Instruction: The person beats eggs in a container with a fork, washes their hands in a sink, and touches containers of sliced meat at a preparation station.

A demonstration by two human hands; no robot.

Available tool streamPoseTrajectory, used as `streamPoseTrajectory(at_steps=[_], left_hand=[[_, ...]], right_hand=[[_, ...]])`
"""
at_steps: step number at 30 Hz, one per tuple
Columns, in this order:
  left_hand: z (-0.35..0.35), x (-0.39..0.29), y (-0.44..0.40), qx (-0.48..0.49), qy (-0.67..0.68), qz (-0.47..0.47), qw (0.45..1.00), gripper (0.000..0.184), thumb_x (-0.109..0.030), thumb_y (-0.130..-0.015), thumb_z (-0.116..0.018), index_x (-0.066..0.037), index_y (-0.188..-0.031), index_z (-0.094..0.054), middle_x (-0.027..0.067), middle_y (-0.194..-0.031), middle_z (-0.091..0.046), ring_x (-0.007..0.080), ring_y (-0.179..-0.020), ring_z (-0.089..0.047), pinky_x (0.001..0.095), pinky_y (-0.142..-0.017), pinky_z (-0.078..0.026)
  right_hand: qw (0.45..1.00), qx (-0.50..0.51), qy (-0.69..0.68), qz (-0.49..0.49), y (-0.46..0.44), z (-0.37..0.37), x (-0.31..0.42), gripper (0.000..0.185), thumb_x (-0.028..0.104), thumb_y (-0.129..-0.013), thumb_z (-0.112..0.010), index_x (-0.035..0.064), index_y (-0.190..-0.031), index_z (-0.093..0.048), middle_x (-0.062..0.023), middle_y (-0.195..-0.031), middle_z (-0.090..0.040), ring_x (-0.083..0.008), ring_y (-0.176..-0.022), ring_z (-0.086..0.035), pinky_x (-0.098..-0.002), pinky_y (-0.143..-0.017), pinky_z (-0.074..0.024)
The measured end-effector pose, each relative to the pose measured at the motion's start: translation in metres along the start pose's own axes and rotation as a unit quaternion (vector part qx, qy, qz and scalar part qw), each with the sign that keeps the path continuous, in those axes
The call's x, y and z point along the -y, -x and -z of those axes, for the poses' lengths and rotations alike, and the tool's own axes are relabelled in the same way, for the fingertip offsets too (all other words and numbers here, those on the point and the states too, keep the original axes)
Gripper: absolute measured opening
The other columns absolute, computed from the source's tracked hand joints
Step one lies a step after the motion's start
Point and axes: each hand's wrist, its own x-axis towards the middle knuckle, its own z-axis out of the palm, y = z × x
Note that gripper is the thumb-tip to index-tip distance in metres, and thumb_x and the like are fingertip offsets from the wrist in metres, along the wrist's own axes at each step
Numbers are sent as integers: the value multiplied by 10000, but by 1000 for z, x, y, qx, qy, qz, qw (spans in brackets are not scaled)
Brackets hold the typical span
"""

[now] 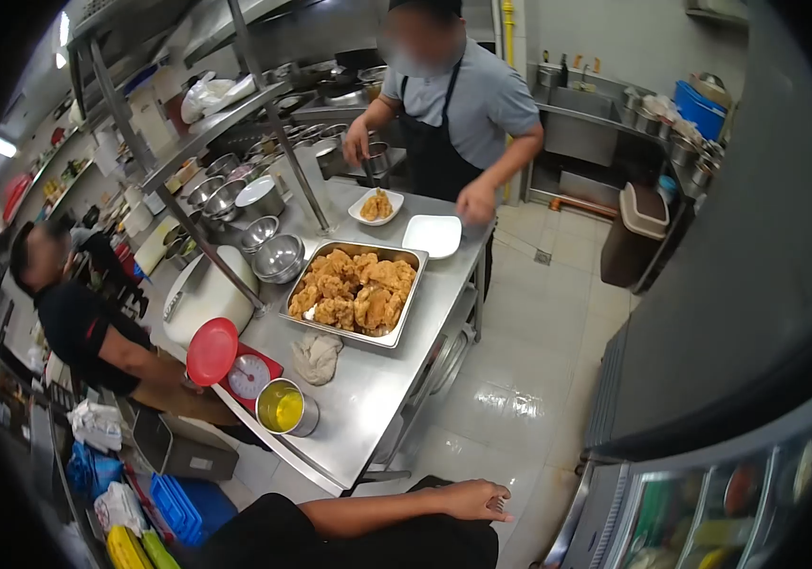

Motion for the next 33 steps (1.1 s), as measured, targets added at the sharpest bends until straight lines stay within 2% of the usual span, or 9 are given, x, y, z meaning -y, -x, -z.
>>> streamPoseTrajectory(at_steps=[2,5,9,14,16,20,26,31,33], left_hand=[[6,-4,-22,-39,0,15,999,618,-537,-832,-619,53,-1014,-594,176,-808,-626,306,-769,-624,391,-696,-485],[24,-5,-55,-84,30,-5,996,633,-562,-839,-598,49,-1005,-594,163,-774,-614,297,-735,-615,384,-681,-477],[71,3,-114,-78,64,28,995,659,-557,-848,-595,60,-1078,-566,153,-763,-614,270,-724,-610,353,-692,-484],[158,13,-204,-114,87,7,990,668,-529,-845,-620,48,-1174,-549,148,-763,-619,238,-720,-610,333,-700,-499],[211,-6,-236,-72,115,66,989,601,-471,-836,-662,13,-1178,-566,138,-802,-625,206,-749,-610,315,-710,-501],[288,-13,-303,-81,90,-8,993,527,-353,-816,-726,-16,-1194,-579,58,-818,-621,117,-714,-564,262,-676,-483],[391,-19,-416,-106,81,36,990,584,-389,-787,-745,5,-1185,-582,44,-757,-629,101,-648,-545,244,-630,-467],[461,19,-535,-115,97,62,987,553,-376,-784,-750,-8,-1168,-600,18,-749,-613,86,-641,-518,235,-637,-461],[502,24,-581,-142,94,74,983,516,-354,-790,-748,-19,-1157,-606,21,-750,-614,93,-640,-517,241,-643,-464]], right_hand=[[996,-19,83,38,-42,-9,99,613,576,-843,-490,71,-1187,-441,-132,-909,-592,-228,-670,-573,-335,-512,-480],[980,-22,172,95,-95,-40,219,823,723,-866,-335,-32,-973,-645,-118,-768,-636,-203,-585,-567,-319,-498,-482],[943,-33,278,181,-114,-139,346,950,776,-850,-176,-33,-933,-665,-103,-725,-649,-213,-662,-606,-330,-647,-480],[942,76,298,134,-188,-232,421,1004,778,-848,-118,-35,-1023,-681,-171,-1013,-667,-242,-840,-620,-358,-765,-475],[890,98,420,147,-193,-260,458,880,705,-901,-139,41,-1076,-690,-160,-1019,-670,-241,-850,-610,-378,-770,-477],[824,124,523,180,-222,-321,538,646,561,-955,-290,74,-1034,-707,-183,-998,-678,-275,-897,-633,-383,-870,-449],[808,134,526,228,-257,-396,698,558,540,-905,-452,57,-916,-730,-182,-916,-686,-280,-873,-644,-363,-833,-471],[826,126,514,194,-380,-453,803,513,563,-858,-534,107,-1000,-722,-108,-816,-687,-210,-754,-634,-346,-716,-504],[830,115,459,297,-413,-481,855,218,260,-799,-625,65,-864,-699,-94,-752,-669,-183,-713,-626,-343,-676,-503]])
